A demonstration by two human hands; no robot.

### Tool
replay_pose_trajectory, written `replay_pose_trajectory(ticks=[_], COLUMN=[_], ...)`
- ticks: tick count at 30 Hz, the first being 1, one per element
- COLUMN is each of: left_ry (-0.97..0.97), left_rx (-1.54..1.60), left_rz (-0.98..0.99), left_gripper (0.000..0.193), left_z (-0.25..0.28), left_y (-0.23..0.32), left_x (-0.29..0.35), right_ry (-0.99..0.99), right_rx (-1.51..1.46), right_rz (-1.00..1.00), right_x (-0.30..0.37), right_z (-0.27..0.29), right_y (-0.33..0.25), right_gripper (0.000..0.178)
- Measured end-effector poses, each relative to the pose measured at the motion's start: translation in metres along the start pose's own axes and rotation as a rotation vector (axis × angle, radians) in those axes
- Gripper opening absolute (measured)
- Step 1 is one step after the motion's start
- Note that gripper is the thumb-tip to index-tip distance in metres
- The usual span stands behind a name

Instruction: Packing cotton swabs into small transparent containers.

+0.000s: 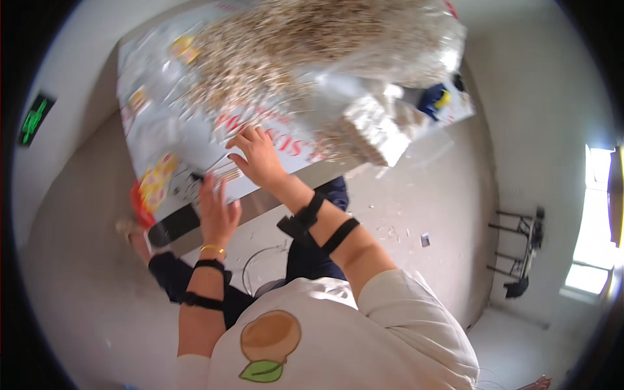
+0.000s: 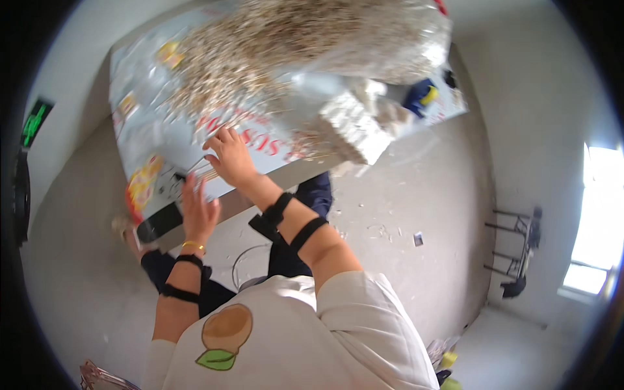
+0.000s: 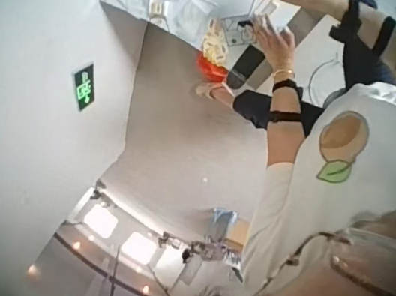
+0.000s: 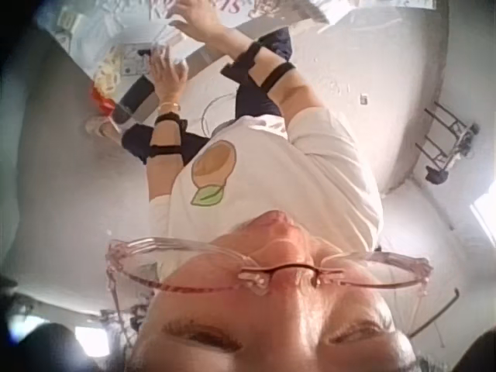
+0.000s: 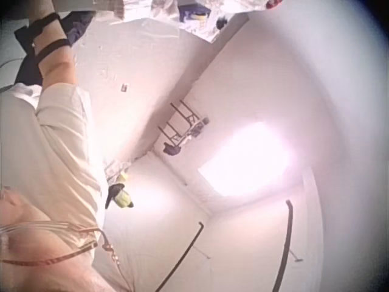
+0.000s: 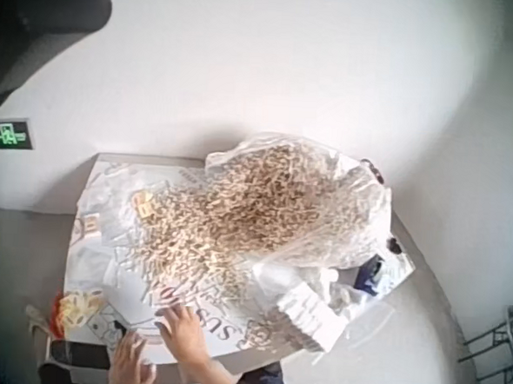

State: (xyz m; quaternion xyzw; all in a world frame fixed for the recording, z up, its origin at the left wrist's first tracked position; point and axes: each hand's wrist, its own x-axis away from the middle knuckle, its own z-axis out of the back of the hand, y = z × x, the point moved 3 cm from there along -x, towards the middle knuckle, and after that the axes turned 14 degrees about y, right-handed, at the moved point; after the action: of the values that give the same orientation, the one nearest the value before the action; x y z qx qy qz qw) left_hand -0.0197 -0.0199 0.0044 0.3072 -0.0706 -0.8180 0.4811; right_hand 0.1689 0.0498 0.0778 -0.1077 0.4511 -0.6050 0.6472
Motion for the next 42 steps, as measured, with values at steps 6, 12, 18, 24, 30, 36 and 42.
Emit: replay_pose_trajectory(ticks=[6, 12, 18, 24, 30, 36, 42], left_ry=[0.027, 0.004, 0.059, -0.075, -0.153, -0.194, -0.215], left_rx=[0.075, 0.292, 0.066, -0.037, -0.118, -0.111, -0.114], left_rz=[-0.043, 0.079, 0.135, 0.166, 0.198, 0.177, 0.198], left_gripper=[0.064, 0.065, 0.06, 0.057, 0.057, 0.056, 0.056], left_z=[-0.001, 0.012, 0.075, 0.107, 0.131, 0.114, 0.117], left_y=[0.018, 0.04, 0.066, 0.09, 0.093, 0.093, 0.087], left_x=[-0.011, -0.022, -0.009, 0.026, 0.04, 0.034, 0.04], right_ry=[0.562, 1.01, 0.855, 0.72, 0.682, 0.861, 0.928], right_rx=[0.238, 0.417, 0.207, 0.194, 0.222, 0.102, -0.178], right_rz=[-0.458, -0.65, -0.847, -1.007, -1.061, -1.11, -1.046], right_x=[0.034, 0.082, 0.056, 0.042, 0.024, 0.038, 0.038], right_z=[0.246, 0.491, 0.521, 0.514, 0.483, 0.494, 0.481], right_y=[0.096, 0.247, 0.351, 0.435, 0.454, 0.479, 0.448], right_gripper=[0.026, 0.023, 0.02, 0.021, 0.026, 0.028, 0.025])
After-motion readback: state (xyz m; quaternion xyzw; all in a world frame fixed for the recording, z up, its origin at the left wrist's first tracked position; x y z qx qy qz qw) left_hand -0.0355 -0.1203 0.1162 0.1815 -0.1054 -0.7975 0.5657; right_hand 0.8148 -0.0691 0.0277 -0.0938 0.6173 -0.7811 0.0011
